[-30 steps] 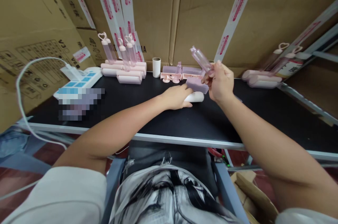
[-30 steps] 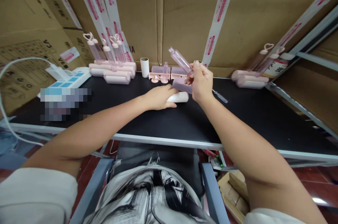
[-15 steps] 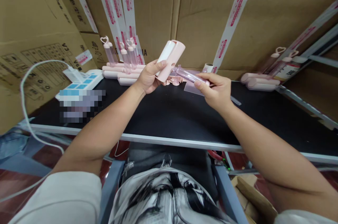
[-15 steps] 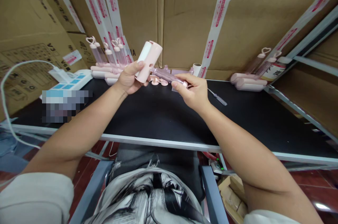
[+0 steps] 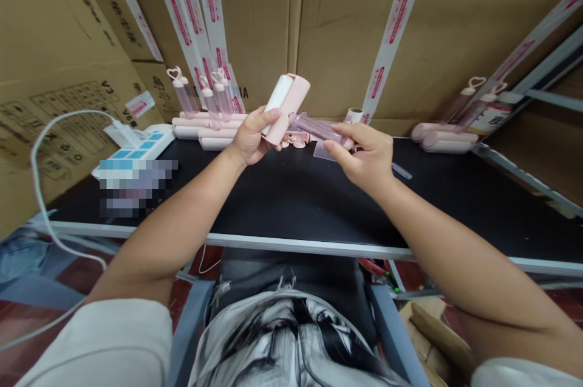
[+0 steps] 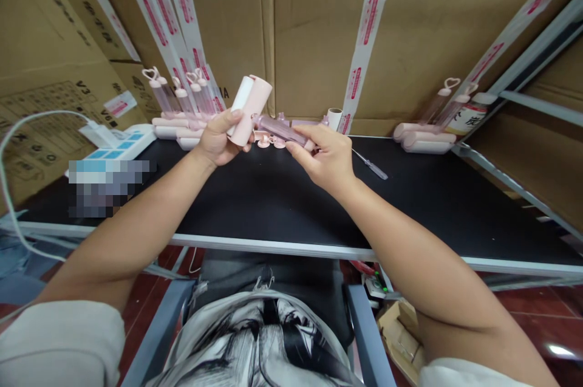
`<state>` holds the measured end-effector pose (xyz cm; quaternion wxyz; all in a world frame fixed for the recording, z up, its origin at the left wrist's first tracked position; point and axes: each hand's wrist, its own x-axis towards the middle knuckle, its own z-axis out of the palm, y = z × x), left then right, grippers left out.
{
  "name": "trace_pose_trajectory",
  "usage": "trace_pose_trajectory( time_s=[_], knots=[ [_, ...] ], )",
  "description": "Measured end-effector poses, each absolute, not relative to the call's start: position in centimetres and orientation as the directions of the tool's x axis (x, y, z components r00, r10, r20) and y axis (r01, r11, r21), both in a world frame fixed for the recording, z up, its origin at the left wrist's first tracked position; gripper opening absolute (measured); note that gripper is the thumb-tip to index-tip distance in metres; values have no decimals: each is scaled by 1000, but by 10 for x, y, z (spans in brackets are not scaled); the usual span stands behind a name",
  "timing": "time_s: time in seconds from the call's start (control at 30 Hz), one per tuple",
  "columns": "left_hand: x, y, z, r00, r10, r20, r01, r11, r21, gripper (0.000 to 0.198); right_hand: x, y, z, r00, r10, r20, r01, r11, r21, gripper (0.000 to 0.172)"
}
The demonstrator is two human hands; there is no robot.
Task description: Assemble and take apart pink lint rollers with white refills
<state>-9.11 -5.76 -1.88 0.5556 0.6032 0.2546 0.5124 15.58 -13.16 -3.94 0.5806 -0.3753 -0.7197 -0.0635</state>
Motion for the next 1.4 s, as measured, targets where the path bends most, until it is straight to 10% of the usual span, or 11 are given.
trace_pose_trajectory(
  time_s=[0.37, 1.4],
  knots=[
    [-90, -59, -18, 280, 888, 365, -246, -301, 921, 61, 156, -132, -45, -161, 416, 895, 769, 621, -149, 33],
    [-84, -71, -17, 185, 855, 484, -126, -468, 875, 70, 163, -128, -45, -255, 470, 845, 795, 599, -93, 40]
  ],
)
